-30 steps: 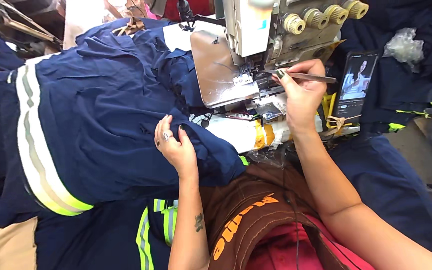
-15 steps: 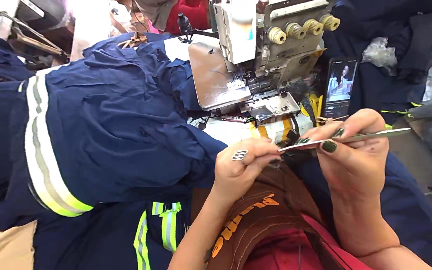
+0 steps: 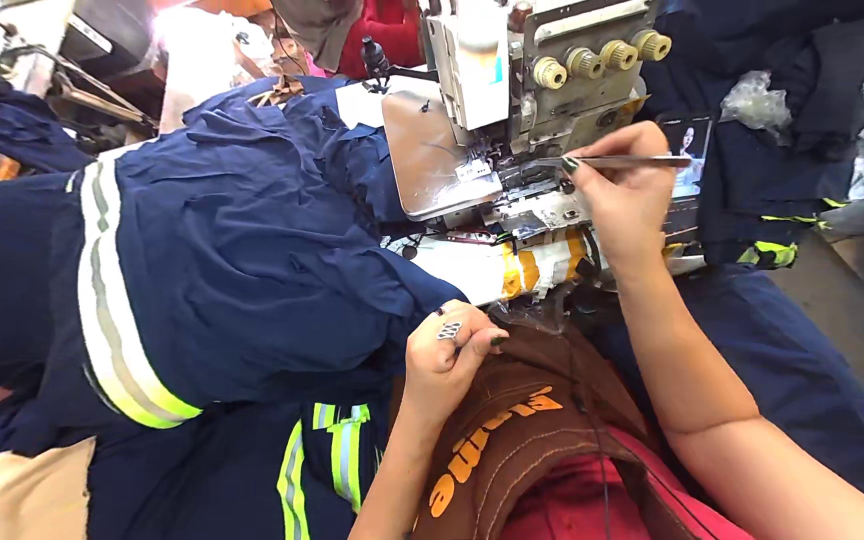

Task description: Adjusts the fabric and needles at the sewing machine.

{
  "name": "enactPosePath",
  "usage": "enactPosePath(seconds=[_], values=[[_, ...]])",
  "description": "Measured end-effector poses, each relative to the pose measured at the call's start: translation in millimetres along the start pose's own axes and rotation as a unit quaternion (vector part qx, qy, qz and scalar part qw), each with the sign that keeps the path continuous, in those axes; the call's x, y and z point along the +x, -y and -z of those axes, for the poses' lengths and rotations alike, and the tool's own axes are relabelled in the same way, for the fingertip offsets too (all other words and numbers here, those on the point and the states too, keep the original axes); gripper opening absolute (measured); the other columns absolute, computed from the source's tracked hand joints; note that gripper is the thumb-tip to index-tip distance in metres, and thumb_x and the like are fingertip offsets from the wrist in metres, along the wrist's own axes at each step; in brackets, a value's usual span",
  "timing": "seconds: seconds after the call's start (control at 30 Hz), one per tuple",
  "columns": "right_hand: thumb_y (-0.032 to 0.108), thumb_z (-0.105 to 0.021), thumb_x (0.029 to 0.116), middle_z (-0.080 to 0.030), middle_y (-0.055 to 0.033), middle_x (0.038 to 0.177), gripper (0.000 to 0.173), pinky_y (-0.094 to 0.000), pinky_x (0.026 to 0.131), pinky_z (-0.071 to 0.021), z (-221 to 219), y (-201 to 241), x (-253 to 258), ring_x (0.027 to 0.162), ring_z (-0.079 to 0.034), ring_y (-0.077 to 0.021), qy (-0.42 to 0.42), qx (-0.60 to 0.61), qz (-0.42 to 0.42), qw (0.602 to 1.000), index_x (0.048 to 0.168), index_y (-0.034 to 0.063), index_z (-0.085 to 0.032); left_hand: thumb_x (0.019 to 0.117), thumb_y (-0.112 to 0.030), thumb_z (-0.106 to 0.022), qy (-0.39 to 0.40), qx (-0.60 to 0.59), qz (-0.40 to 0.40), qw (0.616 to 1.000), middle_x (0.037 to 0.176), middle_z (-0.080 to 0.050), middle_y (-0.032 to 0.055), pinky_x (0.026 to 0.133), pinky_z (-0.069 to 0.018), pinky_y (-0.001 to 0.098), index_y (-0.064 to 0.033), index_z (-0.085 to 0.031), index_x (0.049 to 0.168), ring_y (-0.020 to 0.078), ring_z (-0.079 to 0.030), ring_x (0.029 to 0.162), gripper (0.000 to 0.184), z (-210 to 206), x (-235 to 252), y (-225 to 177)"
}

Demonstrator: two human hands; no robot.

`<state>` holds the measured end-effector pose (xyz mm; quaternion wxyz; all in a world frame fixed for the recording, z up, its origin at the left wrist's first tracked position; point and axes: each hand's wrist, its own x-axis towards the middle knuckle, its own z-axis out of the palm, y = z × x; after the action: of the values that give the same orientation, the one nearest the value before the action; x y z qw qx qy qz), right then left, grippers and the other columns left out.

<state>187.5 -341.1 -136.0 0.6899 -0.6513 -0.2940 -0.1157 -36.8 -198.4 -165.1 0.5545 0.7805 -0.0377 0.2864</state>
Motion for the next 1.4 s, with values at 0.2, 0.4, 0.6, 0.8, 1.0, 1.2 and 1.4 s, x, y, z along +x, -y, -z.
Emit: enactPosePath(seconds=[0.2,0.4,0.6,0.8,1.0,1.2,1.4], values=[[0.0,-0.072,0.0886,-0.071,-0.006,0.098,0.018,-0.0242,0.075,-0.0586,-29.4,-30.4,12.8,0.085,-0.069,-0.0087,0.019,-0.095,-0.013,0.995,0.104,0.0025,-0.063,0.0947,-0.004,-0.069,-0.105,0.061,0.04,0.992,0.124,-0.072,0.0069,0.109,-0.0508,0.0485,-0.0111,-0.074,0.116,0.0276,-0.062,0.126,0.022,16.8,-7.6,3.2],[0.002,-0.072,0.0895,-0.072,-0.0049,0.097,0.016,-0.0254,0.076,-0.0592,-40.3,-39.2,12.1,0.085,-0.069,-0.0083,0.038,-0.154,0.022,0.987,0.104,0.0037,-0.066,0.0956,0.002,-0.065,-0.198,0.021,0.082,0.977,0.112,-0.075,0.011,0.098,-0.0581,0.0408,-0.0044,-0.075,0.105,0.0262,-0.069,0.112,0.015,29.3,-13.2,7.0],[0.007,-0.07,0.0928,-0.074,-0.0048,0.098,0.012,-0.0301,0.08,-0.0584,-47.7,-46.3,10.4,0.088,-0.07,-0.0107,0.052,-0.231,0.043,0.971,0.105,0.0065,-0.069,0.0948,0.004,-0.064,-0.192,0.009,0.097,0.976,0.108,-0.076,0.0108,0.095,-0.0594,0.0386,-0.0036,-0.076,0.101,0.0246,-0.071,0.108,0.015,21.3,-13.1,8.7],[-0.006,-0.069,0.0891,-0.071,-0.0082,0.096,0.014,-0.0347,0.08,-0.063,-37.2,-37.0,11.6,0.088,-0.071,-0.016,0.01,-0.01,0.031,0.999,0.1,-0.0005,-0.063,0.0956,0.001,-0.066,-0.177,0.03,0.063,0.982,0.114,-0.074,0.0088,0.098,-0.0587,0.041,-0.0056,-0.076,0.108,0.0248,-0.069,0.114,0.017,18.8,4.7,6.1],[-0.008,-0.069,0.0911,-0.073,-0.0076,0.1,0.025,-0.0413,0.084,-0.0645,0.1,37.8,-16.0,0.091,-0.075,-0.023,0.032,0.17,-0.007,0.985,0.106,0.0096,-0.057,0.0919,0.004,-0.07,-0.126,0.044,-0.057,0.989,0.127,-0.07,0.0118,0.11,-0.0503,0.042,0.0019,-0.069,0.122,0.024,-0.061,0.128,0.03,-0.3,60.4,5.9],[0.001,-0.078,0.0861,-0.075,-0.0016,0.099,0.026,-0.0295,0.08,-0.0644,19.2,69.2,-46.2,0.091,-0.074,-0.0148,0.138,0.117,-0.003,0.983,0.104,0.0142,-0.065,0.0963,-0.008,-0.07,-0.031,0.141,-0.157,0.977,0.106,-0.075,0.0138,0.09,-0.0584,0.0316,0.0029,-0.074,0.111,0.0184,-0.072,0.1,0.019,-30.5,76.4,-10.0],[-0.001,-0.077,0.0855,-0.074,0.0012,0.096,0.025,-0.0279,0.076,-0.0638,17.1,46.9,-30.4,0.086,-0.073,-0.0112,0.124,0.078,-0.013,0.989,0.101,0.0125,-0.063,0.1002,-0.011,-0.064,-0.062,0.35,-0.092,0.93,0.084,-0.074,0.0092,0.067,-0.0565,0.034,-0.0028,-0.077,0.102,0.0202,-0.071,0.074,0.015,-27.4,36.1,27.0]])
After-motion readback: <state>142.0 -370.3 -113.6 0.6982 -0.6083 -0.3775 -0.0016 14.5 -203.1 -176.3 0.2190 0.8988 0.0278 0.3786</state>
